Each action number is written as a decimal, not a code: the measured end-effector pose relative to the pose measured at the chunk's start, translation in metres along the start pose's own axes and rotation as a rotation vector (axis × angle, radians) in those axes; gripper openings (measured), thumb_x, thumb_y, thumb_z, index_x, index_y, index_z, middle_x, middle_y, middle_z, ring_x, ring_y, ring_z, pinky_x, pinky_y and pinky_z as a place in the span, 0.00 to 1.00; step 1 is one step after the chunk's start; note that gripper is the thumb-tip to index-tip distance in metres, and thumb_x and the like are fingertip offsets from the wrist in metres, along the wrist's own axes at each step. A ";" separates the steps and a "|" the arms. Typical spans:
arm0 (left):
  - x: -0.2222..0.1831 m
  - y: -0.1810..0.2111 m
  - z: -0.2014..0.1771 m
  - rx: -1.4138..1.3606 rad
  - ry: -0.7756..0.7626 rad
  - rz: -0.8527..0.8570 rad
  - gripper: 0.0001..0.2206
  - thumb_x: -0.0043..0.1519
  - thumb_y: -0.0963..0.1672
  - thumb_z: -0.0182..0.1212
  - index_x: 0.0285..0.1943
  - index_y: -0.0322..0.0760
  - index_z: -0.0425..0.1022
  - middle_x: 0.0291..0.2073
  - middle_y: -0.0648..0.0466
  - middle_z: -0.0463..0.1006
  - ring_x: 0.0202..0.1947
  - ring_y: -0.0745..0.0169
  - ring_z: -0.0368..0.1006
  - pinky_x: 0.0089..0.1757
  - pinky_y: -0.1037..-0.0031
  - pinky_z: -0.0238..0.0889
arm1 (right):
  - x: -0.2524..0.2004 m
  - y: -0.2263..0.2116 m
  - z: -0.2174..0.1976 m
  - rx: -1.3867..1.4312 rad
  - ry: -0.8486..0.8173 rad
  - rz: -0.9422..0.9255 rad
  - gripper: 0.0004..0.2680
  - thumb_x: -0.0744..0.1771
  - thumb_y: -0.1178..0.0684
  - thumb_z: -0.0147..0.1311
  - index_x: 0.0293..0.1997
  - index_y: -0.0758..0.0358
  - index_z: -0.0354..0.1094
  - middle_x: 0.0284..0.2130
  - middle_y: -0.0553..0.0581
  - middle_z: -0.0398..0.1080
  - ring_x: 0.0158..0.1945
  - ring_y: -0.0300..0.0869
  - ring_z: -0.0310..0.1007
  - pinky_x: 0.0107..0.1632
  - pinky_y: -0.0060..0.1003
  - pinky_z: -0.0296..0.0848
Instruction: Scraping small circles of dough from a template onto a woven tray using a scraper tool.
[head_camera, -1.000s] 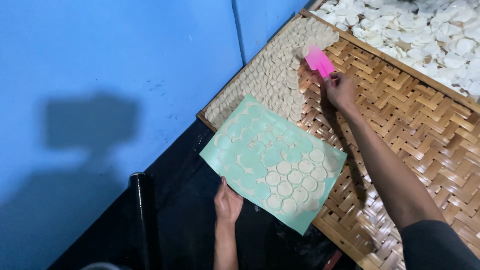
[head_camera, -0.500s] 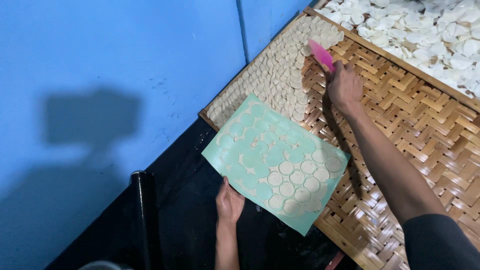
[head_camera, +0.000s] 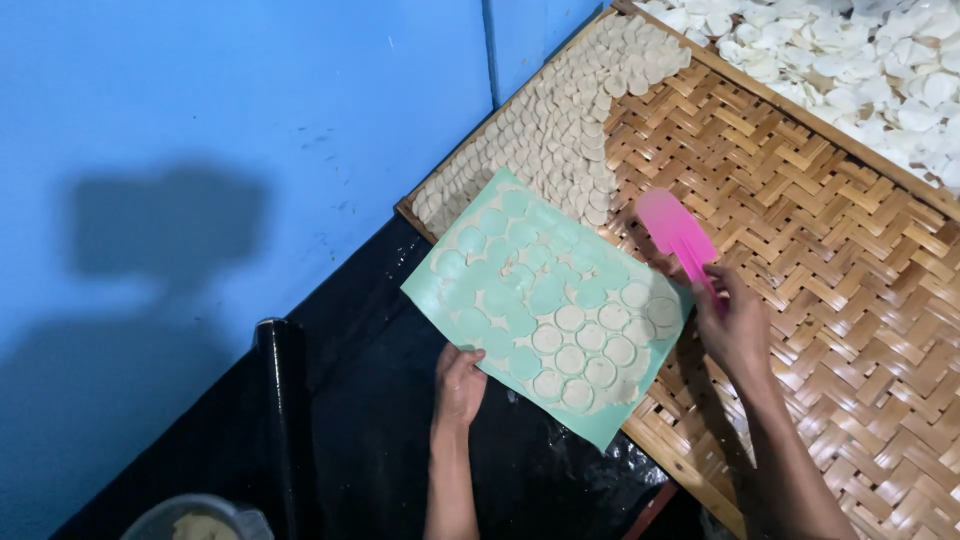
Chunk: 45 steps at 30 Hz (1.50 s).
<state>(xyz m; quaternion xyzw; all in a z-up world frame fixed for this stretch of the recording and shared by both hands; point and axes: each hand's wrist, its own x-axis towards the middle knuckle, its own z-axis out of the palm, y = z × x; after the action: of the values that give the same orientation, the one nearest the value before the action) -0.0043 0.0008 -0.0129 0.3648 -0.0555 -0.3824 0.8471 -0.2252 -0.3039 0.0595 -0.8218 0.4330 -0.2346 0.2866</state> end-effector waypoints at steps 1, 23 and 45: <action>0.001 0.000 -0.004 0.001 0.000 0.001 0.21 0.58 0.38 0.55 0.62 0.24 0.67 0.55 0.45 0.74 0.58 0.54 0.70 0.59 0.63 0.60 | -0.009 0.001 -0.003 0.001 0.000 0.000 0.12 0.69 0.55 0.55 0.59 0.65 0.71 0.39 0.67 0.78 0.35 0.50 0.79 0.40 0.45 0.76; 0.001 0.057 0.029 0.531 0.361 -0.076 0.38 0.68 0.61 0.32 0.68 0.25 0.65 0.49 0.38 0.78 0.44 0.53 0.79 0.42 0.64 0.74 | -0.112 0.048 0.034 0.325 -0.222 0.359 0.17 0.68 0.41 0.57 0.49 0.69 0.71 0.27 0.55 0.71 0.28 0.40 0.66 0.31 0.36 0.67; -0.053 -0.038 0.077 -0.017 0.101 0.309 0.12 0.74 0.42 0.47 0.63 0.27 0.62 0.49 0.44 0.78 0.47 0.55 0.78 0.49 0.58 0.77 | -0.119 0.007 0.044 1.605 -0.310 0.282 0.17 0.65 0.38 0.60 0.42 0.63 0.63 0.26 0.47 0.64 0.19 0.34 0.52 0.21 0.31 0.53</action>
<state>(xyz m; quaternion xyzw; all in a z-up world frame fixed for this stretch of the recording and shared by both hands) -0.0939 -0.0238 0.0282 0.3634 -0.0650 -0.2294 0.9006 -0.2626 -0.1950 0.0066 -0.3286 0.1886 -0.3183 0.8690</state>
